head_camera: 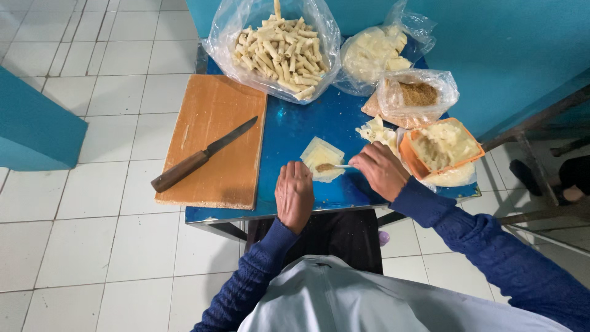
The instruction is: The person sits at a small table and assembles filled snack sheets. They lay a flat sheet on the table, spoon brown paste onto it, spread the paste, then fold or stack the sheets and place the finished piece on a growing pile beside them.
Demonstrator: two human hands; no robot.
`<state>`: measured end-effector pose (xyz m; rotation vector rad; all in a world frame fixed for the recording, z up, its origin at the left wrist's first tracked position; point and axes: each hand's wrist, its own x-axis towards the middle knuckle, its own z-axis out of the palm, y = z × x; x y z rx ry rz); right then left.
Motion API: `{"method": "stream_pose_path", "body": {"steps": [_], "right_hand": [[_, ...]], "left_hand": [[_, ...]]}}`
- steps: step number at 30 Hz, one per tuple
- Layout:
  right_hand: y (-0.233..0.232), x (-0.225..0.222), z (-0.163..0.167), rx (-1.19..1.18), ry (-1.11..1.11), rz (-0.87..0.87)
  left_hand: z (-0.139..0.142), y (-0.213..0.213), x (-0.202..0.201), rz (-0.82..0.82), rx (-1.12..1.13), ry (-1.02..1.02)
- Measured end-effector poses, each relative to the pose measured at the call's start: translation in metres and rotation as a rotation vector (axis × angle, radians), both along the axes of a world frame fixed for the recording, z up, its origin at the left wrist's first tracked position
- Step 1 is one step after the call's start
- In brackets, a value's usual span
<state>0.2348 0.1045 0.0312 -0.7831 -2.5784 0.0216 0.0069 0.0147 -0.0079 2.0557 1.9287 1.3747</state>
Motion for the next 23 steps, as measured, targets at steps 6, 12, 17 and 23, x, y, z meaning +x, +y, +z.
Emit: {"method": "stream_pose_path", "body": {"steps": [6,12,17,23], "right_hand": [[-0.012,-0.002,0.01,0.283,-0.08,0.066],[-0.015,0.004,0.015,0.236,-0.014,0.062],[0.011,0.038,0.029,0.26,0.088,-0.144],[0.117,0.101,0.028,0.477,-0.398,-0.814]], "left_hand": [[0.005,0.003,0.003,-0.011,0.013,-0.16],[0.004,0.001,0.001,-0.052,-0.04,-0.301],[0.003,0.003,0.0,-0.102,0.013,-0.313],[0.003,0.004,0.002,-0.102,-0.014,-0.313]]}}
